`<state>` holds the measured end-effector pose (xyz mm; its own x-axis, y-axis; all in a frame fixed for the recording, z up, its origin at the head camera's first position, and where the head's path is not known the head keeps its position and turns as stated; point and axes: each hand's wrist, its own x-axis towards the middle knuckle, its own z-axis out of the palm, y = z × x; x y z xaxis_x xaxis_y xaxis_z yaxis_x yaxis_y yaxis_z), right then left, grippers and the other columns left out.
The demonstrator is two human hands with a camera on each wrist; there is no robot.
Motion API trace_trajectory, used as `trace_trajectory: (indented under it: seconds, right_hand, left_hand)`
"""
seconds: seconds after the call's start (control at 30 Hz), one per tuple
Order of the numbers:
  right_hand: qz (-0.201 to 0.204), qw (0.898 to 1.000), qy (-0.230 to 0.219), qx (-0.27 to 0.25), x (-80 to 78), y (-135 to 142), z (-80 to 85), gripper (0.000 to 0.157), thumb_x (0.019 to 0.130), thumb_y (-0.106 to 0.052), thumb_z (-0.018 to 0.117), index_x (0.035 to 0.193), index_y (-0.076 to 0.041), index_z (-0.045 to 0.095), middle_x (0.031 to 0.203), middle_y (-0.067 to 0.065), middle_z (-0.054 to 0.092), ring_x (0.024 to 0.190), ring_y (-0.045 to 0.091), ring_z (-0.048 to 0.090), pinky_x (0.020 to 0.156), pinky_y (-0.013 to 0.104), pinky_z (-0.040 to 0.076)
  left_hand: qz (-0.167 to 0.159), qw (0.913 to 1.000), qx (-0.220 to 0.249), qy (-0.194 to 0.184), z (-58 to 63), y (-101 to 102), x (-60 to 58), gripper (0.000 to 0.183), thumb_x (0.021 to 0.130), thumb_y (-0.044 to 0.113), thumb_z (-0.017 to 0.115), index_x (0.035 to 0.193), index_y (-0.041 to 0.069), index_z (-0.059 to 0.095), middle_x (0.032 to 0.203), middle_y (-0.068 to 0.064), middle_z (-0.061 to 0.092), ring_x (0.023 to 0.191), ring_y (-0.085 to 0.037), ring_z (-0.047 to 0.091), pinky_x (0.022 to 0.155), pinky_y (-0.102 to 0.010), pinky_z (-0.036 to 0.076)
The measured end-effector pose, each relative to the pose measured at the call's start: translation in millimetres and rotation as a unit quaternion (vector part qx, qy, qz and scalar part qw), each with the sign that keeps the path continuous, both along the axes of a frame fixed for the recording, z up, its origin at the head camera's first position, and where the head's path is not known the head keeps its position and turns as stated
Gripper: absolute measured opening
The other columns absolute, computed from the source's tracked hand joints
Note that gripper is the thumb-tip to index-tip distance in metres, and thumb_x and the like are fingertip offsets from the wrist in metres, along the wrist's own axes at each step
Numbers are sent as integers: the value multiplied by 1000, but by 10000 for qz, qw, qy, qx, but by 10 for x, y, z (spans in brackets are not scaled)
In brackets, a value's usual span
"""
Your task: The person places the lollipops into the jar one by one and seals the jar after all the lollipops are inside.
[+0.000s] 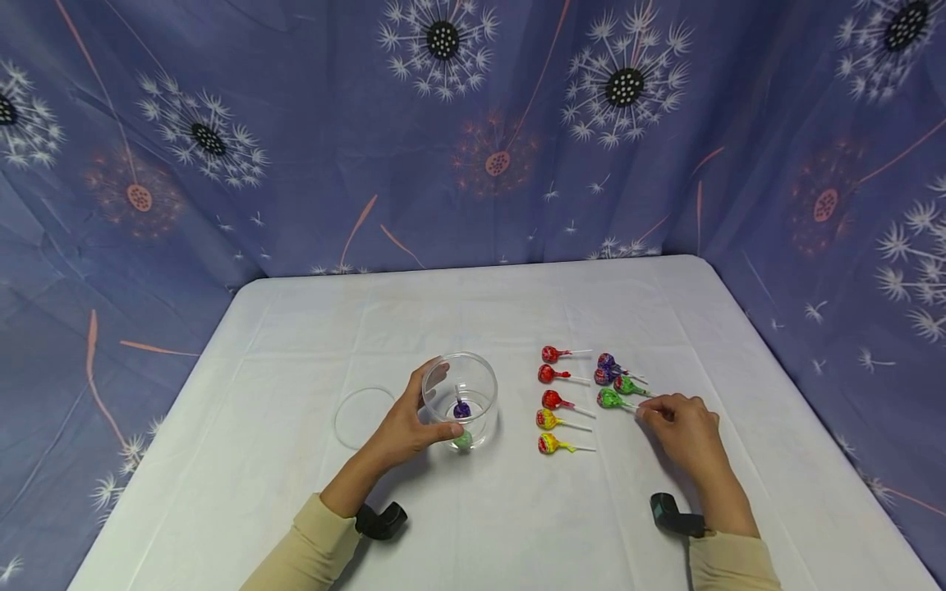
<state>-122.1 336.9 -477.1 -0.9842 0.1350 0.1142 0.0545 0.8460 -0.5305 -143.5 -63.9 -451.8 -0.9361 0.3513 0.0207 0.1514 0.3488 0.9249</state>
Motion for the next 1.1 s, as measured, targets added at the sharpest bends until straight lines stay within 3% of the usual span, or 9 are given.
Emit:
trace_trajectory:
  seconds: [0.33, 0.43, 0.57, 0.67, 0.73, 0.93, 1.1]
  right_hand:
    - [-100, 9998, 122, -71, 15, -29, 44, 18, 89, -19, 65, 90, -3, 72, 79, 10, 59, 71, 14, 43, 54, 25, 33]
    - [-103, 9997, 221, -86, 14, -36, 87, 23, 90, -26, 64, 90, -4, 72, 78, 9, 57, 68, 9, 40, 54, 25, 33]
    - [-74, 9989, 435, -160, 3, -69, 178, 26, 90, -31, 64, 89, -6, 72, 81, 9, 57, 70, 0, 37, 55, 24, 33]
    - [-6, 9973, 698, -230, -12, -131, 254, 23, 89, -29, 66, 89, -7, 72, 82, 9, 58, 72, -6, 35, 56, 24, 32]
    - [62, 9953, 918, -288, -24, -185, 299, 19, 87, -27, 68, 88, -8, 72, 81, 7, 59, 73, -8, 34, 56, 23, 32]
    - [242, 9900, 1301, -481, -74, -390, 447, 12, 84, -23, 72, 86, -12, 74, 72, -11, 57, 74, -4, 39, 60, 22, 32]
    - [363, 9889, 1288, -640, -105, -588, 633, 11, 84, -24, 72, 85, -12, 73, 69, -11, 57, 76, -1, 40, 61, 23, 31]
  left_hand:
    - [8, 10000, -13, -15, -3, -14, 2, 98, 72, 32, 82, 148, 30, 20, 151, 6, 34, 136, -32, 37, 110, -53, 30]
    - [-32, 9999, -48, -105, 123, -3, 46, 97, 74, 25, 81, 149, 25, 19, 152, 0, 33, 137, -35, 36, 110, -53, 30]
    - [-75, 9999, -57, -79, 116, -3, 40, 97, 74, 26, 81, 149, 26, 18, 153, -3, 32, 139, -33, 34, 111, -53, 29]
    - [-73, 10000, -41, 36, -9, -13, -4, 97, 73, 34, 81, 147, 34, 19, 153, 1, 33, 139, -27, 34, 111, -52, 29]
    - [-63, 10000, -53, 45, -5, -15, 1, 97, 72, 38, 81, 147, 34, 20, 152, 3, 34, 139, -25, 35, 111, -51, 30]
    - [-78, 10000, -45, 19, -1, -17, 7, 97, 71, 42, 81, 146, 39, 19, 152, 4, 33, 139, -29, 35, 110, -53, 31]
    - [-33, 10000, -61, -32, -2, -19, 1, 96, 71, 40, 81, 144, 42, 19, 151, 6, 33, 139, -27, 35, 111, -51, 30]
